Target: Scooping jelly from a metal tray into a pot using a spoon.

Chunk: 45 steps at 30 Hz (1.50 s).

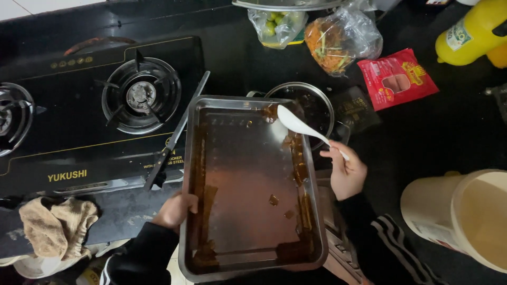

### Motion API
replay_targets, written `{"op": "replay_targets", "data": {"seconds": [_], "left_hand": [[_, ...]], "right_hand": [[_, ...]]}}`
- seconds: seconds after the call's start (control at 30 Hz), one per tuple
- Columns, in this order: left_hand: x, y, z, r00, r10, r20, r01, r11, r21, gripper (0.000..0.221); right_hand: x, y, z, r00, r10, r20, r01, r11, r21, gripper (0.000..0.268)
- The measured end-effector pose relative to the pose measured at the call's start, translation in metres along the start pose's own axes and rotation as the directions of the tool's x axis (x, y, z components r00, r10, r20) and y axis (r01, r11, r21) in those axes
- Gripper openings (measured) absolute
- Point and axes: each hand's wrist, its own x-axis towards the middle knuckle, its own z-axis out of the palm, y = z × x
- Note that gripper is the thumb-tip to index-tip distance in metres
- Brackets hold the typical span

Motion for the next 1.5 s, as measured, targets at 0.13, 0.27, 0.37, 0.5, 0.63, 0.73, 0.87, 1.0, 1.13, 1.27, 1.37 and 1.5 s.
{"op": "replay_targets", "data": {"seconds": [0.13,0.27,0.37,0.5,0.63,0.73,0.87,1.0,1.13,1.27,1.37,1.5], "left_hand": [[-0.01,0.01,0.005,1.0,0.016,0.01,-0.015,0.994,-0.106,0.033],[-0.016,0.014,0.0,1.0,-0.001,0.002,0.002,0.989,-0.149,0.033],[0.032,-0.015,0.01,1.0,-0.015,-0.004,0.014,0.996,-0.083,0.039],[0.004,0.003,0.01,1.0,-0.026,0.001,0.026,0.984,-0.176,0.037],[-0.097,0.083,0.005,0.993,-0.094,0.068,0.115,0.861,-0.495,0.033],[-0.086,0.073,0.005,0.992,0.029,0.121,0.056,0.764,-0.642,0.036],[-0.073,0.064,0.003,0.969,0.097,0.229,0.127,0.6,-0.79,0.047],[-0.067,0.067,-0.003,0.956,0.125,0.267,0.188,0.437,-0.88,0.067],[-0.003,0.018,0.007,0.91,0.185,0.371,0.322,0.25,-0.913,0.068],[0.055,-0.012,0.03,0.927,0.272,0.26,0.226,0.147,-0.963,0.069],[0.047,-0.013,0.028,0.932,0.329,0.151,0.022,0.363,-0.932,0.075],[-0.07,0.065,-0.011,0.908,0.343,0.239,-0.036,0.634,-0.772,0.082]], "right_hand": [[0.011,-0.01,0.0,0.998,-0.055,-0.031,0.054,0.998,-0.023,0.02],[0.02,-0.026,-0.003,0.989,0.035,-0.143,-0.041,0.998,-0.04,0.017],[0.024,-0.045,-0.001,0.975,0.128,-0.18,-0.12,0.991,0.054,0.018],[0.015,-0.052,0.019,0.895,0.444,-0.043,-0.41,0.856,0.313,0.023],[0.011,-0.108,0.06,0.745,0.646,0.168,-0.663,0.69,0.289,0.026],[0.012,-0.119,0.092,0.677,0.709,0.195,-0.718,0.578,0.388,0.027],[0.011,-0.122,0.12,0.661,0.706,0.256,-0.736,0.541,0.407,0.031],[-0.002,-0.146,0.117,0.62,0.72,0.312,-0.785,0.557,0.272,0.033],[-0.017,-0.169,0.084,0.539,0.768,0.347,-0.841,0.516,0.163,0.031],[-0.034,-0.178,0.057,0.423,0.825,0.374,-0.894,0.447,0.026,0.032],[-0.043,-0.175,0.04,0.331,0.848,0.414,-0.922,0.385,-0.052,0.035],[-0.051,-0.175,0.026,0.262,0.853,0.452,-0.93,0.348,-0.116,0.034]]}}
